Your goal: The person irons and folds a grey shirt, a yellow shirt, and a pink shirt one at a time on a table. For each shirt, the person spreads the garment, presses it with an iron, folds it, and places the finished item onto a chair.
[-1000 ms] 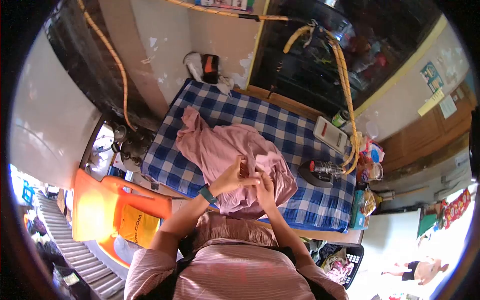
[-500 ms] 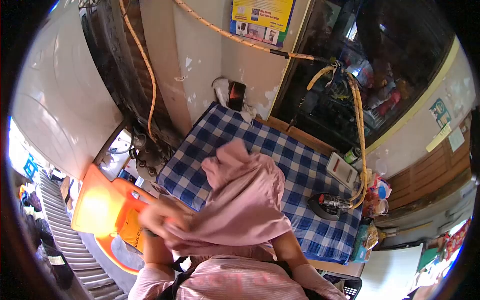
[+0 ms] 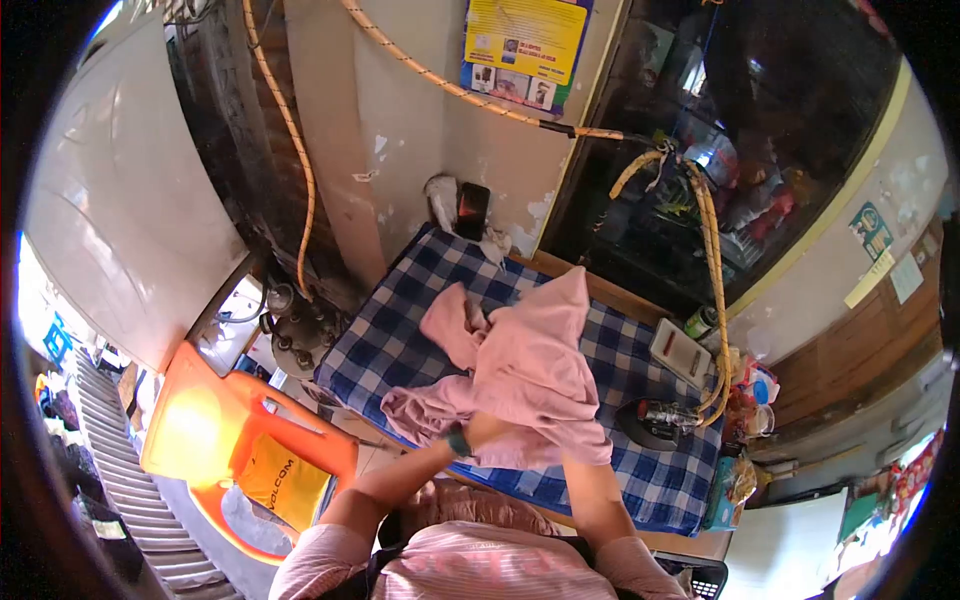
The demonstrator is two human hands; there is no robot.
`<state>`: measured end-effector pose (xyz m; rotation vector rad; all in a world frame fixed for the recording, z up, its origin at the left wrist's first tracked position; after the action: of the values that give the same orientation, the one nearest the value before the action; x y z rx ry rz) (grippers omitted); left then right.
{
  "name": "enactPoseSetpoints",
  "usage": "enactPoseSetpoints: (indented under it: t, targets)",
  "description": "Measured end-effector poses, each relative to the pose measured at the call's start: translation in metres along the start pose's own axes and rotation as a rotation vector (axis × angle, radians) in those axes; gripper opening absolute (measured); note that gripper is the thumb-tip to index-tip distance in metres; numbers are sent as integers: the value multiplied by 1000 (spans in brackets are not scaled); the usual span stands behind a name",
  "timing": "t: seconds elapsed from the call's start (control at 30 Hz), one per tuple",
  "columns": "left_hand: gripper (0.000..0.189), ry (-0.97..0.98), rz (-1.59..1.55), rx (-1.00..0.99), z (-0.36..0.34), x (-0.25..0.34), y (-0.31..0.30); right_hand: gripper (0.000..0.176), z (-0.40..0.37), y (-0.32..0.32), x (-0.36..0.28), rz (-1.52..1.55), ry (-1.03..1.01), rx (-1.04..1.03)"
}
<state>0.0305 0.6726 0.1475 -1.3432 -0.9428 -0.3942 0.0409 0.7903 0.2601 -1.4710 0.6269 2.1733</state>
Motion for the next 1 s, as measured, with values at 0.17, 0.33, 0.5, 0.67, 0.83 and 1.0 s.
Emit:
enactPoseSetpoints:
  t: [0.17,0.33,0.5,0.67,0.83,1.0]
  targets:
    - [28,104,-760,780,42,-53,-138,11,31,-66,-69,-405,-322,151]
    - [29,417,-1565,889,37,-68,-231,9,16,-135,-118,-216,-327,167]
    - [30,536,-1676,924,32,-66,-257,9,-5,-162,-131,529,-283,-385]
    - [31,600,-1684,965,32,-67,-280,13,-11,-141,-90,926,136,-1279]
    - [32,604,-1648,948,36,-65,-293,15,-76,-71,1,493,453,-669]
    - [33,480,-1328,775,33,-49,-279,18,-124,-101,-29,302,383,-149]
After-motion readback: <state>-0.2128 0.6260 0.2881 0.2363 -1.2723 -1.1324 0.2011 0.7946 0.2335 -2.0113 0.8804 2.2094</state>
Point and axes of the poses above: each hand's wrist, its own z-axis towards the middle knuckle, its own y-axis out of the palm, x = y × z, the point moved 6 cm from there along z, towards the middle knuckle
